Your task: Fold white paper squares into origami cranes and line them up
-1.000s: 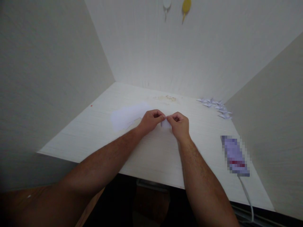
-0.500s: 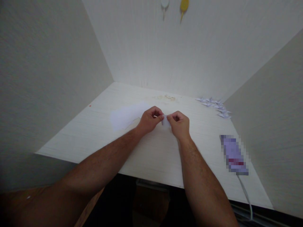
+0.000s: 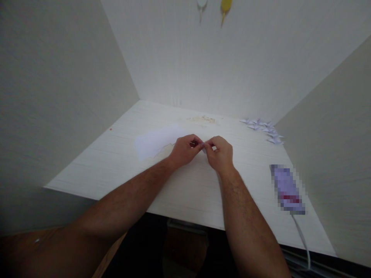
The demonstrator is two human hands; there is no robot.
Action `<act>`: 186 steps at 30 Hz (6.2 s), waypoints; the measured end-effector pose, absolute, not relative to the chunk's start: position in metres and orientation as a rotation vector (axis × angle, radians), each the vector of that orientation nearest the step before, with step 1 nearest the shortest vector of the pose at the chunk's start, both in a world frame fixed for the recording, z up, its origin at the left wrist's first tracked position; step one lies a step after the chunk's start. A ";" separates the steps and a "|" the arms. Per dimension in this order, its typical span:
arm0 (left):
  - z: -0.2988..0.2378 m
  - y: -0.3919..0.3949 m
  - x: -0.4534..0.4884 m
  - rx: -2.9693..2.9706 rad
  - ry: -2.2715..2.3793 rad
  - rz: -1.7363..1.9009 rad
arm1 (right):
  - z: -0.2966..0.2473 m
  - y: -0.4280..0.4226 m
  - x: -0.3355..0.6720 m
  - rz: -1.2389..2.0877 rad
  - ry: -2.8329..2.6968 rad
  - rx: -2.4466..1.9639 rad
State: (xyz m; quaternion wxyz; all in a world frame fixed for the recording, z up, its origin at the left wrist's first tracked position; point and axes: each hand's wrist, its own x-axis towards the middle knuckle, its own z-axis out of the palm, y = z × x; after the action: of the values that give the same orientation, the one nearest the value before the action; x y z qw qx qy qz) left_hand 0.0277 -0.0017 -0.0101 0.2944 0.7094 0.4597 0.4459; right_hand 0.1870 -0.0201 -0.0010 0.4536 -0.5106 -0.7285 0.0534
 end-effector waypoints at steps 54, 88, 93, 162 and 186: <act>-0.008 0.005 0.025 1.254 0.948 1.253 | -0.002 -0.017 0.176 0.690 -1.332 -1.230; -0.018 0.011 0.029 1.183 0.806 1.294 | -0.008 -0.017 0.171 0.516 -1.365 -1.201; -0.013 0.005 0.033 1.226 0.810 1.266 | -0.009 -0.018 0.168 0.565 -1.332 -1.179; -0.011 0.008 0.024 1.386 1.076 1.121 | 0.001 -0.019 0.178 0.570 -1.483 -1.390; -0.013 0.012 0.021 1.534 1.115 1.106 | -0.005 -0.010 0.185 0.786 -1.358 -1.421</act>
State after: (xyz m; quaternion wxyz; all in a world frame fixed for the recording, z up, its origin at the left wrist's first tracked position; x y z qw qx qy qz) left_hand 0.0208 0.0119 -0.0134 0.4555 0.6221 0.4523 0.4483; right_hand 0.1853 -0.0105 -0.0049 0.4903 -0.5851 -0.5590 0.3238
